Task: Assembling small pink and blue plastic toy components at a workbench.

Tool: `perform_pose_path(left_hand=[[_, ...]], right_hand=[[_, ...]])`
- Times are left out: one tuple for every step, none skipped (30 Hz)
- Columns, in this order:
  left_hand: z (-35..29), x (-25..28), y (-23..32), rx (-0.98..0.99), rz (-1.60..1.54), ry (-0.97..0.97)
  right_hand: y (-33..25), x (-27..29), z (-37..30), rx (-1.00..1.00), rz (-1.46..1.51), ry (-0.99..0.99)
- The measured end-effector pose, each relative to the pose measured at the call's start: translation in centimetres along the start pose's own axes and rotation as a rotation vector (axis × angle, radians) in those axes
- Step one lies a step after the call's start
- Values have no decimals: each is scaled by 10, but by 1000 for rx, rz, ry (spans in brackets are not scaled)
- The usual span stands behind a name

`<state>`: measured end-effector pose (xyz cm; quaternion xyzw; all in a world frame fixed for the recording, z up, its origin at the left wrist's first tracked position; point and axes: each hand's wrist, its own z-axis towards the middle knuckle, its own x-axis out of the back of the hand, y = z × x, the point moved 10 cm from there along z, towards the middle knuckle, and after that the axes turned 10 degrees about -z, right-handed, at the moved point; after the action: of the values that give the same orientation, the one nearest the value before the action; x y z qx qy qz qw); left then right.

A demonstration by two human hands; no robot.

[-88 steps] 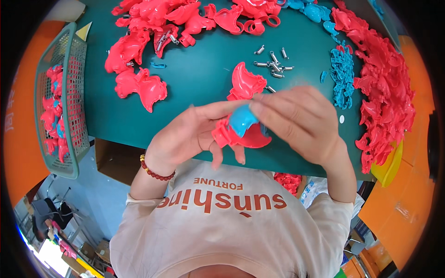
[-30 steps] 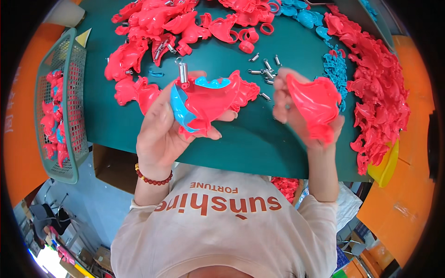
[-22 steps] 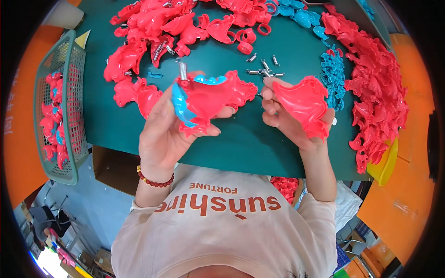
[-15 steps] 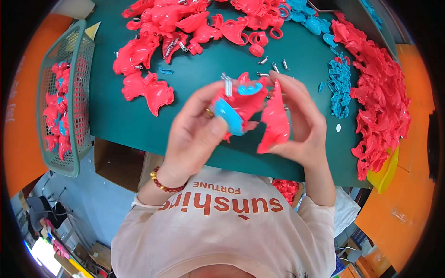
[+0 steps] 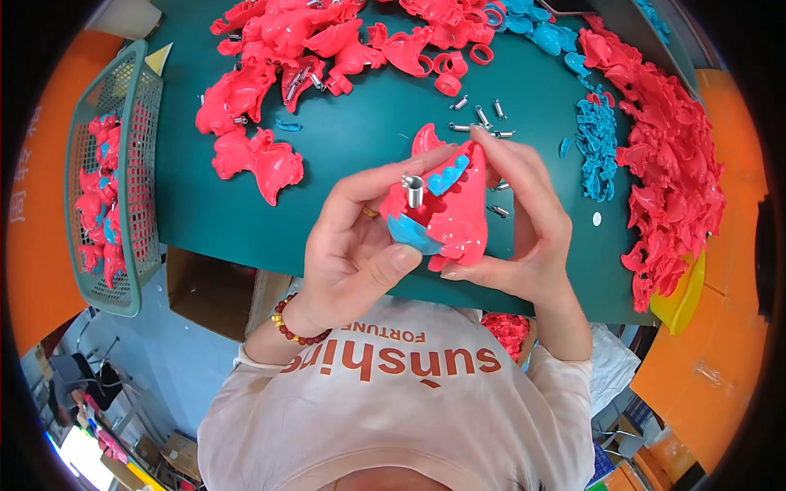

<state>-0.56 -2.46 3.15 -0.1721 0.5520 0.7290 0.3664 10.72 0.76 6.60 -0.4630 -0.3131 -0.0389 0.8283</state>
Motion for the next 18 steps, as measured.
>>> perform_pose_path(left_hand=[[0, 1, 0, 0, 0, 0], [0, -1, 0, -1, 23, -17], [0, -2, 0, -2, 46, -33], [1, -1, -1, 1, 44, -34], [1, -2, 0, -13, 44, -37], [0, -2, 0, -27, 43, -41], [-1, -2, 1, -27, 43, -43], [-2, -1, 0, -5, 58, -42], [-2, 0, -2, 17, 73, -42], [-1, 0, -2, 17, 73, -41], [0, 0, -1, 6, 43, -49], [1, 0, 0, -6, 14, -57], [1, 0, 1, -6, 15, -57], [1, 0, 1, -8, 31, -55], [1, 0, 1, -10, 48, -54], [1, 0, 1, -10, 48, -53], [1, -1, 2, -17, 114, -68], [1, -2, 2, -25, 181, -83]], right_hand=[[1, 1, 0, -2, 28, 21], [1, 3, 0, -6, 55, 43], [3, 3, -1, -9, 55, 45], [4, 0, -2, 12, 12, 25], [3, -2, -3, 37, -30, 5], [2, -1, -3, 37, -31, 7], [1, 0, -2, 25, -10, 1], [3, 0, -1, 11, 13, -8], [4, 1, -1, 10, 13, -8], [9, -1, -2, -30, 111, -43], [13, -3, -3, -68, 209, -78], [13, -2, -3, -68, 209, -78], [14, -2, -3, -70, 232, -75], [14, -1, -4, -74, 256, -72], [14, -2, -4, -75, 256, -72], [12, -2, -3, -63, 203, -54], [10, -2, -2, -52, 150, -34], [10, -3, -2, -53, 149, -34]])
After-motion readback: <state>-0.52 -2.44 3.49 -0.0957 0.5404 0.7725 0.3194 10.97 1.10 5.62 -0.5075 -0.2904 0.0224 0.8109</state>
